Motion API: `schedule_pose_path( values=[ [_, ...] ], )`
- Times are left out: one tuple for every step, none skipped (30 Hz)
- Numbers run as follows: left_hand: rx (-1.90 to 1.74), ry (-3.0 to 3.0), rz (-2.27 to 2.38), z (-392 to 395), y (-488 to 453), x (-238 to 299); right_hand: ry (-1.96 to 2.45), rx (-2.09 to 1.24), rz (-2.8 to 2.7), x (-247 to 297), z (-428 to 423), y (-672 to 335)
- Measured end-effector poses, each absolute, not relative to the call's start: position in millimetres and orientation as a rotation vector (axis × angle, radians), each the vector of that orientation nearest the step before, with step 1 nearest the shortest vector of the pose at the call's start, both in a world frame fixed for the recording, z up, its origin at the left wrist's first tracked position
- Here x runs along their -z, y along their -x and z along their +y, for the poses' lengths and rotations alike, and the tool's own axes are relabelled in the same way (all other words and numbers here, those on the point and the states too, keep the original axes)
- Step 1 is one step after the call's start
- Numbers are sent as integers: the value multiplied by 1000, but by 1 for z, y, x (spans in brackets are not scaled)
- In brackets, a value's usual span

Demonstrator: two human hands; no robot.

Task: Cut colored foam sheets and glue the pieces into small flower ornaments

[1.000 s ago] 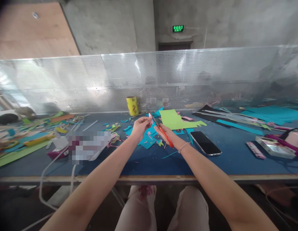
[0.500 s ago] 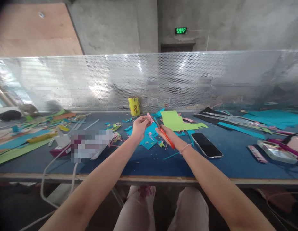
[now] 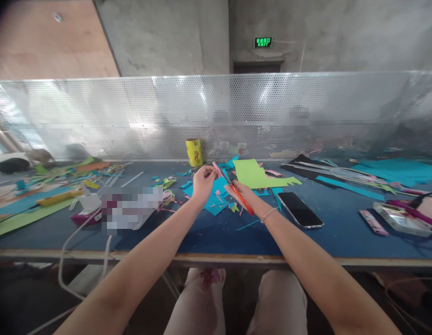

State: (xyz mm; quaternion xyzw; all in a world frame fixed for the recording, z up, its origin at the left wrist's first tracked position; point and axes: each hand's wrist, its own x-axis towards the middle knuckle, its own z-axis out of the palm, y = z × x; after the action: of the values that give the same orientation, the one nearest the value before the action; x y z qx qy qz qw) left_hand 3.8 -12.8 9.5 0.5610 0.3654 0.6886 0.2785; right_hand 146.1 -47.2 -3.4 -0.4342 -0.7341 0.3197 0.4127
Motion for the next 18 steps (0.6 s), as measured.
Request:
schedule_pose_path(
  values=[
    [-1852, -1512, 977, -12, -4, -9, 1098, -794, -1847, 5, -46, -146],
    [-1856, -1512, 969, -12, -4, -8, 1105, -782, -1849, 6, -45, -147],
    [-1857, -1507, 959, -11, -4, -8, 1109, -771, -1852, 8, -44, -147],
    [-1858, -1493, 951, -11, -4, -8, 1111, -759, -1856, 9, -43, -147],
    [-1859, -1470, 946, -11, -5, -8, 1110, -749, -1862, 9, -42, -147],
    [-1858, -1440, 943, -11, -6, -8, 1107, -743, -1868, 10, -42, -147],
    [-1856, -1404, 940, -11, -6, -8, 1105, -741, -1873, 10, -42, -146],
    [-1854, -1368, 932, -11, -7, -8, 1102, -745, -1872, 9, -42, -146],
    [-1850, -1337, 922, -12, -7, -9, 1099, -756, -1870, 8, -43, -146],
    [-1845, -1315, 913, -12, -7, -9, 1095, -770, -1864, 7, -44, -146],
    [-1842, -1303, 906, -12, -8, -10, 1089, -788, -1857, 6, -45, -146],
    [-1838, -1297, 901, -13, -8, -10, 1083, -805, -1850, 5, -47, -146],
    [-1835, -1296, 895, -13, -8, -10, 1077, -822, -1845, 4, -48, -145],
    [-1832, -1293, 887, -13, -8, -10, 1076, -834, -1837, 3, -50, -145],
    [-1831, -1286, 878, -13, -8, -10, 1077, -844, -1832, 2, -51, -145],
    [-1829, -1276, 870, -13, -8, -10, 1079, -851, -1825, 2, -52, -145],
    [-1829, -1266, 864, -13, -8, -11, 1082, -856, -1819, 1, -53, -145],
    [-1829, -1257, 859, -13, -8, -11, 1083, -861, -1814, 0, -54, -144]
  ],
)
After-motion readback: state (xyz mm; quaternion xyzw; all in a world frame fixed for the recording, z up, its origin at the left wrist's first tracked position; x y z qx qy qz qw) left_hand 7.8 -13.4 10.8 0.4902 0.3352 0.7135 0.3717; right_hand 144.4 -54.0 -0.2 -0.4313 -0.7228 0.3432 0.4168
